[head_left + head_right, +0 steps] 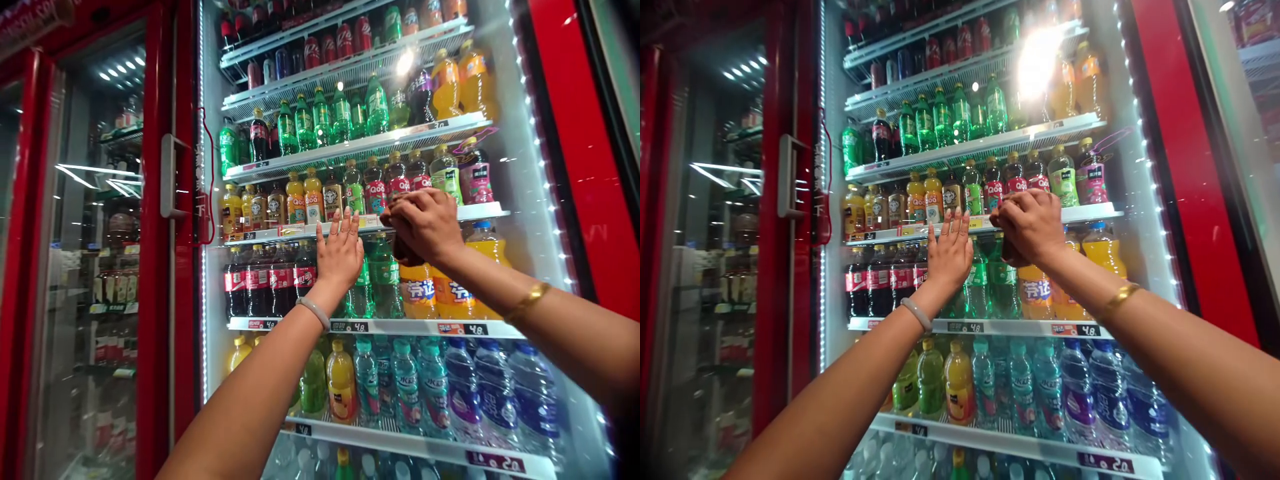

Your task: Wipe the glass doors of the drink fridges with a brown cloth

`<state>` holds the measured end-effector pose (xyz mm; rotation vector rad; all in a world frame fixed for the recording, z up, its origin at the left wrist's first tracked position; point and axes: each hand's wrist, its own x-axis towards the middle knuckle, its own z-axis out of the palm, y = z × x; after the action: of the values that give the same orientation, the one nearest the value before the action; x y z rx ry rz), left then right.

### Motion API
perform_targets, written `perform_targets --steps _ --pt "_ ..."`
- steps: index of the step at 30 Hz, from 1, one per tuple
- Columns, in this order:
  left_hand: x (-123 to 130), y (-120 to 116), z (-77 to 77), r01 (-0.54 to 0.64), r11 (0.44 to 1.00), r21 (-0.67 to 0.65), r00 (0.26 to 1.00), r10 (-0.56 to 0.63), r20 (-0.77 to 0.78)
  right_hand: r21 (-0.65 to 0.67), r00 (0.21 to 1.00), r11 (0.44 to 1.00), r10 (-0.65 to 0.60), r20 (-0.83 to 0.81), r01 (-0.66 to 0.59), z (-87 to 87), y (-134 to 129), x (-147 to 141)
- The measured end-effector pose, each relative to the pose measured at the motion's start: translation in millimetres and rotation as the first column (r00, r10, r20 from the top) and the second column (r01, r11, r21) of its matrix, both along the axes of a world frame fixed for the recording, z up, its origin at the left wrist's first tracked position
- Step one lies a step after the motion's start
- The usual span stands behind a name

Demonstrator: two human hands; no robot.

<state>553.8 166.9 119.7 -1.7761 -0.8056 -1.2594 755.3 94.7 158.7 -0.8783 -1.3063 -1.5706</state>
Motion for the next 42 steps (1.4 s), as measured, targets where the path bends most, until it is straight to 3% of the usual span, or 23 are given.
perform_targets --steps 2,3,6,9,10,12,14,16,18,20,22,24,25,27,29,31,33,35,38,40,42 --pt "-2 1 0.6 0.004 1.0 -0.003 1.0 -0.004 -0.014 0.023 0.989 0.999 0.044 -0.141 -0.041 1.8 12 -35" --pt "-6 1 0.7 0.0 1.0 -0.007 1.0 0.0 -0.024 0.005 0.992 0.999 0.045 -0.12 -0.045 -3.4 16 -50" --pt "-26 6 -0.8 -0.033 0.999 0.002 0.998 0.033 -0.055 -0.076 0.982 0.997 0.008 0.189 0.006 -33.5 14 -63" --pt "-49 13 -4.4 -0.056 0.998 0.033 0.994 0.059 -0.088 -0.095 0.882 0.992 -0.033 0.471 0.088 -50.8 2 -34" --pt "-53 16 -5.2 -0.059 0.997 0.041 0.994 0.062 -0.09 -0.088 0.88 0.991 -0.046 0.473 0.099 -48.2 -1 -25" --pt "-57 20 -5.6 -0.059 0.997 0.054 0.995 0.063 -0.083 -0.065 0.945 0.995 -0.055 0.323 0.08 -31.9 1 -21" --pt "-57 22 -4.6 -0.051 0.997 0.053 0.996 0.055 -0.07 -0.043 0.997 0.999 -0.016 0.071 0.019 -10.3 10 -39" --pt "-60 22 -3.8 -0.047 0.999 0.024 0.999 0.047 -0.021 -0.042 0.995 0.998 0.044 -0.092 -0.048 2.3 22 -71" --pt "-69 24 -5.2 -0.053 0.998 -0.014 0.998 0.054 0.041 -0.082 0.997 0.994 0.074 -0.038 -0.077 -3.3 31 -101" --pt "-85 26 -9.6 -0.071 0.997 -0.033 0.996 0.073 0.042 -0.154 0.978 0.987 0.07 0.197 -0.04 -23.8 31 -113" --pt "-102 29 -16.4 -0.093 0.995 -0.033 0.996 0.092 -0.022 -0.194 0.876 0.981 0.067 0.478 0.031 -44.5 26 -106" --pt "-114 33 -23.1 -0.105 0.994 -0.029 0.992 0.103 -0.074 -0.179 0.788 0.98 0.04 0.614 0.09 -50.6 20 -90" --pt "-118 35 -25.6 -0.108 0.994 -0.027 0.991 0.105 -0.083 -0.159 0.793 0.982 0.015 0.609 0.103 -46.2 20 -84" --pt "-120 38 -28.6 -0.109 0.994 -0.023 0.991 0.107 -0.082 -0.115 0.893 0.989 -0.032 0.45 0.093 -26.8 25 -83" --pt "-121 40 -29.1 -0.106 0.994 -0.018 0.991 0.105 -0.078 -0.06 0.98 0.998 -0.014 0.199 0.027 -5.1 38 -100" --pt "-125 43 -28.8 -0.108 0.994 -0.014 0.991 0.106 -0.081 -0.015 0.997 0.998 0.056 0.055 -0.055 5.0 52 -130" --pt "-133 45 -29.4 -0.121 0.993 -0.015 0.989 0.119 -0.089 -0.022 0.992 0.995 0.095 0.082 -0.093 -2.6 59 -156" --pt "-144 49 -31.9 -0.14 0.99 -0.021 0.986 0.137 -0.092 -0.085 0.966 0.995 0.073 0.247 -0.053 -22.0 57 -167" --pt "-159 55 -37.9 -0.147 0.989 -0.015 0.985 0.145 -0.089 -0.152 0.832 0.985 0.019 0.555 0.078 -44.8 44 -148" --pt "-164 59 -41.2 -0.129 0.992 0.008 0.988 0.129 -0.088 -0.115 0.807 0.988 -0.019 0.59 0.107 -41.2 38 -128" --pt "-165 64 -42.2 -0.101 0.994 0.036 0.991 0.103 -0.084 -0.071 0.893 0.993 -0.052 0.446 0.094 -23.0 42 -121"
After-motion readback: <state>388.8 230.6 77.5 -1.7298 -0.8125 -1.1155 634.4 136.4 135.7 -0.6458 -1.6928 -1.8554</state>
